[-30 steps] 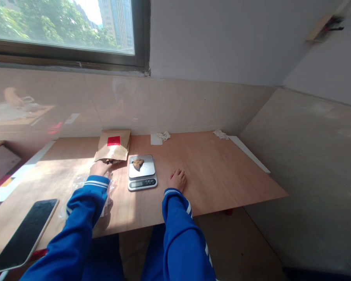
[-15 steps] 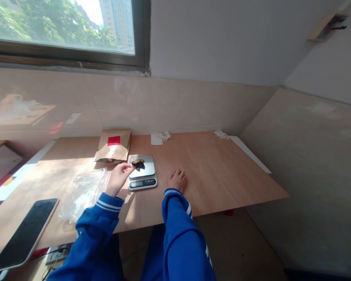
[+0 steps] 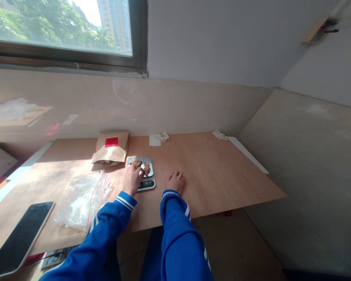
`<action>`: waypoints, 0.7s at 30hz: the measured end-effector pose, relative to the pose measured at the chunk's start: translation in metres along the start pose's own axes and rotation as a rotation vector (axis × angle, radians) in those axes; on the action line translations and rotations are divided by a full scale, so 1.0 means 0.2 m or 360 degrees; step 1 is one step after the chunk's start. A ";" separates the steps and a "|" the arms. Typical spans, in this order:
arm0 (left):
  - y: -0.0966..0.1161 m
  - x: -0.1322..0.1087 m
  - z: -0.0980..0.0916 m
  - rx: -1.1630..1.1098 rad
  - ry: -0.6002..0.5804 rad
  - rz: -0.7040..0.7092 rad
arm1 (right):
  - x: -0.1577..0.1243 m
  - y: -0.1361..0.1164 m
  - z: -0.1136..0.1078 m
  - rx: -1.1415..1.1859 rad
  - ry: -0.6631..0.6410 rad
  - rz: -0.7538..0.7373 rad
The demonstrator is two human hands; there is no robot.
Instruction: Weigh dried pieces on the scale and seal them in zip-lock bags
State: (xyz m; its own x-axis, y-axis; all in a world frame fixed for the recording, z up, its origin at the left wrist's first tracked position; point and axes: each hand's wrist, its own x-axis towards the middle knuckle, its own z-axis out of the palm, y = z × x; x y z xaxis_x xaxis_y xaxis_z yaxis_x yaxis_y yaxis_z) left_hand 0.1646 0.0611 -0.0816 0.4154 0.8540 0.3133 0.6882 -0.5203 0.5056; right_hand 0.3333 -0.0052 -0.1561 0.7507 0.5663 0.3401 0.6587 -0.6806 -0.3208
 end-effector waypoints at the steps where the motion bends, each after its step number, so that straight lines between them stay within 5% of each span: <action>1: 0.00 -0.01 0.00 0.0059 -0.0017 0.0012 | 0.00 0.00 0.00 -0.0001 0.0000 0.0000; 5: -0.03 -0.02 -0.04 0.0087 0.0057 -0.0043 | 0.00 0.00 0.00 -0.0032 0.0016 -0.0004; 9: -0.14 0.01 -0.10 -0.0270 0.0472 -0.0542 | 0.00 0.00 0.01 -0.0052 0.0024 -0.0008; 12: -0.27 0.05 -0.12 -0.0356 0.0618 -0.0864 | 0.00 0.00 0.01 -0.0056 0.0029 -0.0008; 21: -0.49 0.18 -0.09 -0.0393 0.0620 -0.1112 | 0.00 0.00 0.01 -0.0042 0.0028 0.0003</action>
State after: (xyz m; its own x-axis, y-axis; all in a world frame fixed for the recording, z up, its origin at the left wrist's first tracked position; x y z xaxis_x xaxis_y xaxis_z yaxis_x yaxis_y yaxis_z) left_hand 0.1021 0.1428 -0.1052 -0.3248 0.9410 0.0948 0.5419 0.1030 0.8341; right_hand 0.3331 -0.0045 -0.1580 0.7510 0.5568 0.3549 0.6554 -0.6939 -0.2982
